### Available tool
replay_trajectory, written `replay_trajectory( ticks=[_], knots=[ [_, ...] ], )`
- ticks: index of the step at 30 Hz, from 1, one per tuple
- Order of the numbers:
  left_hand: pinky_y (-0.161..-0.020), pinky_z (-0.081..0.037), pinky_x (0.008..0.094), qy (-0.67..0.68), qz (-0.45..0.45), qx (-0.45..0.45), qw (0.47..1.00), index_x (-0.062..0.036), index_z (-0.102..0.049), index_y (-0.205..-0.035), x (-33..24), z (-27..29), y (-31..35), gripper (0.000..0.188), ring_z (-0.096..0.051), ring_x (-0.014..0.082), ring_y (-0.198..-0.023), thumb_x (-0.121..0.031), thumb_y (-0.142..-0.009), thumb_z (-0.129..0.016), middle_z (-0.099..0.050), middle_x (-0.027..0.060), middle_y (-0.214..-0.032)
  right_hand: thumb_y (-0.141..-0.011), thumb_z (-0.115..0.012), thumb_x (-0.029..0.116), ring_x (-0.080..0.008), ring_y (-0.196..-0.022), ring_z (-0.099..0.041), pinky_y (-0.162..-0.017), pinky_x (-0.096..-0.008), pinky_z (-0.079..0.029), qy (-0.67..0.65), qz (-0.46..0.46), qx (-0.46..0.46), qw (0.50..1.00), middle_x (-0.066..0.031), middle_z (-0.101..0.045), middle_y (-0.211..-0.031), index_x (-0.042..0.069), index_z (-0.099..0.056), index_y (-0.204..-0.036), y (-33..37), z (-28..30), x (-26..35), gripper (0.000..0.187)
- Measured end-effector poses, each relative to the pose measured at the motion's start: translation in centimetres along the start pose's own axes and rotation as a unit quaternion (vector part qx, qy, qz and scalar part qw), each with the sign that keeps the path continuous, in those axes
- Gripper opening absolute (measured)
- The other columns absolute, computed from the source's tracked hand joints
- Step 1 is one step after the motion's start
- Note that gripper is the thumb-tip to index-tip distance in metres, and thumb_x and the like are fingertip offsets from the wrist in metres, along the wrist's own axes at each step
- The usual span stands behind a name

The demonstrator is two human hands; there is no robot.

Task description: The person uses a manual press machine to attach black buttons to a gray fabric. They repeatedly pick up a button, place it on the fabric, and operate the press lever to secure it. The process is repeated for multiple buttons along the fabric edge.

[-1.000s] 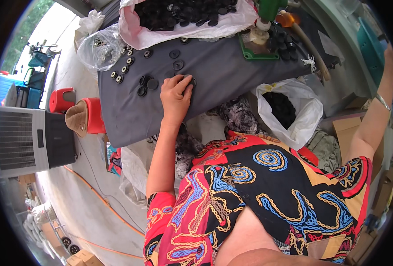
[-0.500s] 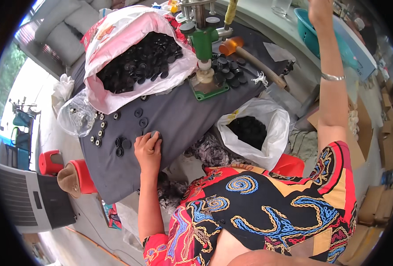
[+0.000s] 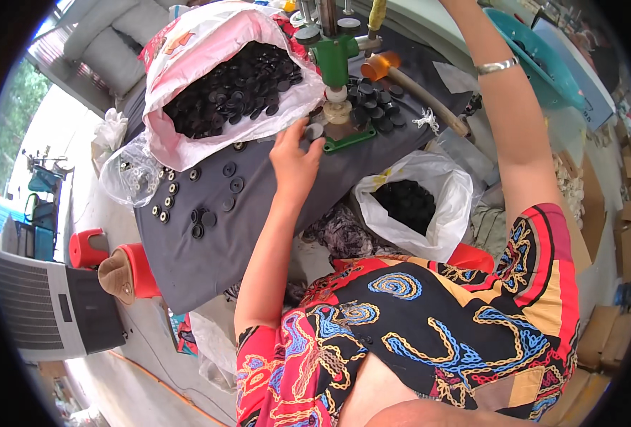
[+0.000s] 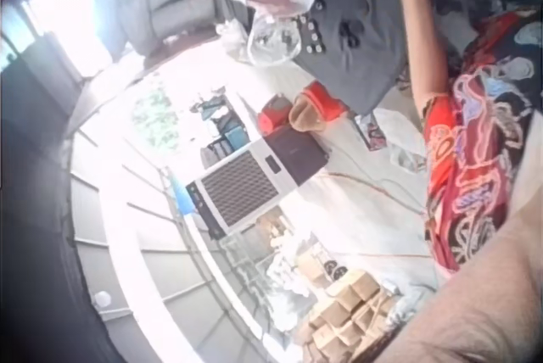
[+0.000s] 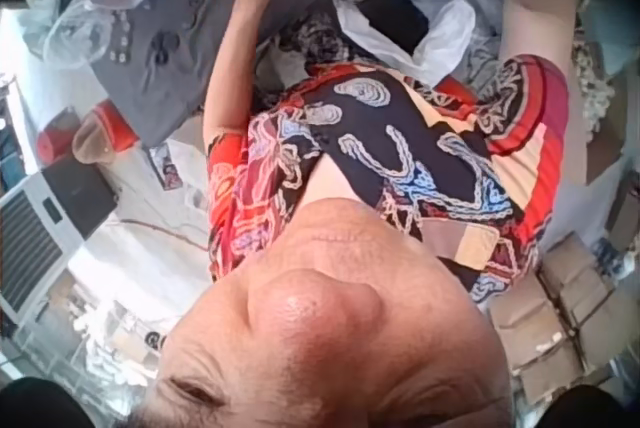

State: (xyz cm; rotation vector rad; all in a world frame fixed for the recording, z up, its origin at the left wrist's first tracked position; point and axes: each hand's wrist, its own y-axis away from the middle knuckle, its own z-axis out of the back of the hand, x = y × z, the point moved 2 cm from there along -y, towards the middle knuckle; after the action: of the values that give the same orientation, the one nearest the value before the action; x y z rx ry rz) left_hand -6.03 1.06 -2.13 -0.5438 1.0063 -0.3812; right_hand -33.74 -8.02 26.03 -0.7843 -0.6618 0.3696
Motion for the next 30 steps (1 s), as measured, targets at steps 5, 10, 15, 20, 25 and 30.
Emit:
replay_trajectory(
  ticks=[5,10,15,20,25,30],
  knots=[
    [-0.079,-0.050,0.0428,-0.014,-0.001,0.020,1.000,-0.0023,-0.063,-0.113,0.2,-4.7,-3.2,0.046,-0.063,0.0341,-0.089,-0.009,-0.069,-0.076,-0.067,0.0174,-0.094,-0.093,-0.057,0.033,-0.0132,-0.052,-0.053,-0.047,-0.0294,-0.044,-0.357,-0.052,-0.042,0.932,-0.0059,-0.058,-0.066,0.006,-0.062,-0.082,0.7,-2.2,0.8,0.029],
    [-0.082,-0.050,0.0413,-0.042,-0.019,0.025,0.999,-0.0038,-0.064,-0.111,0.9,-6.4,-5.0,0.044,-0.061,0.0321,-0.092,-0.010,-0.070,-0.076,-0.067,0.0147,-0.095,-0.092,-0.059,0.029,-0.0103,-0.048,-0.046,-0.042,-0.0260,-0.041,-0.408,-0.091,-0.089,0.904,-0.0004,-0.048,-0.061,0.008,-0.062,-0.084,0.7,-3.4,0.5,0.022],
    [-0.082,-0.049,0.0432,-0.003,0.000,0.025,1.000,-0.0040,-0.063,-0.111,0.8,-7.3,-5.5,0.046,-0.061,0.0337,-0.093,-0.010,-0.068,-0.077,-0.068,0.0140,-0.096,-0.094,-0.060,0.028,-0.0094,-0.047,-0.046,-0.040,-0.0234,-0.038,-0.428,-0.079,-0.138,0.890,0.0000,-0.049,-0.061,0.009,-0.059,-0.083,1.2,-3.1,0.5,0.022],
    [-0.082,-0.049,0.0433,0.041,0.016,0.039,0.998,-0.0026,-0.059,-0.116,1.6,-7.9,-5.9,0.053,-0.061,0.0321,-0.096,-0.011,-0.068,-0.079,-0.069,0.0145,-0.102,-0.097,-0.058,0.028,-0.0092,-0.045,-0.046,-0.040,-0.0221,-0.036,-0.452,-0.028,-0.152,0.878,-0.0009,-0.051,-0.060,0.009,-0.056,-0.080,5.5,-1.7,1.7,0.026],
    [-0.086,-0.051,0.0394,0.071,0.018,0.017,0.997,-0.0012,-0.056,-0.124,2.2,-6.6,-5.2,0.059,-0.065,0.0305,-0.096,-0.010,-0.069,-0.078,-0.069,0.0164,-0.105,-0.094,-0.050,0.007,-0.0216,-0.063,-0.054,-0.065,-0.0393,-0.045,-0.187,0.141,-0.145,0.961,-0.0129,-0.057,-0.074,0.000,-0.056,-0.085,14.8,-1.7,3.0,0.012],
    [-0.084,-0.052,0.0381,0.016,-0.019,0.012,1.000,-0.0023,-0.059,-0.120,0.0,-2.5,-3.1,0.051,-0.066,0.0307,-0.097,-0.006,-0.072,-0.073,-0.067,0.0152,-0.107,-0.091,-0.051,0.001,-0.0222,-0.067,-0.053,-0.081,-0.0492,-0.050,-0.314,0.174,-0.155,0.920,-0.0132,-0.056,-0.075,-0.001,-0.053,-0.083,24.9,-4.8,2.5,0.009]
  ],
)
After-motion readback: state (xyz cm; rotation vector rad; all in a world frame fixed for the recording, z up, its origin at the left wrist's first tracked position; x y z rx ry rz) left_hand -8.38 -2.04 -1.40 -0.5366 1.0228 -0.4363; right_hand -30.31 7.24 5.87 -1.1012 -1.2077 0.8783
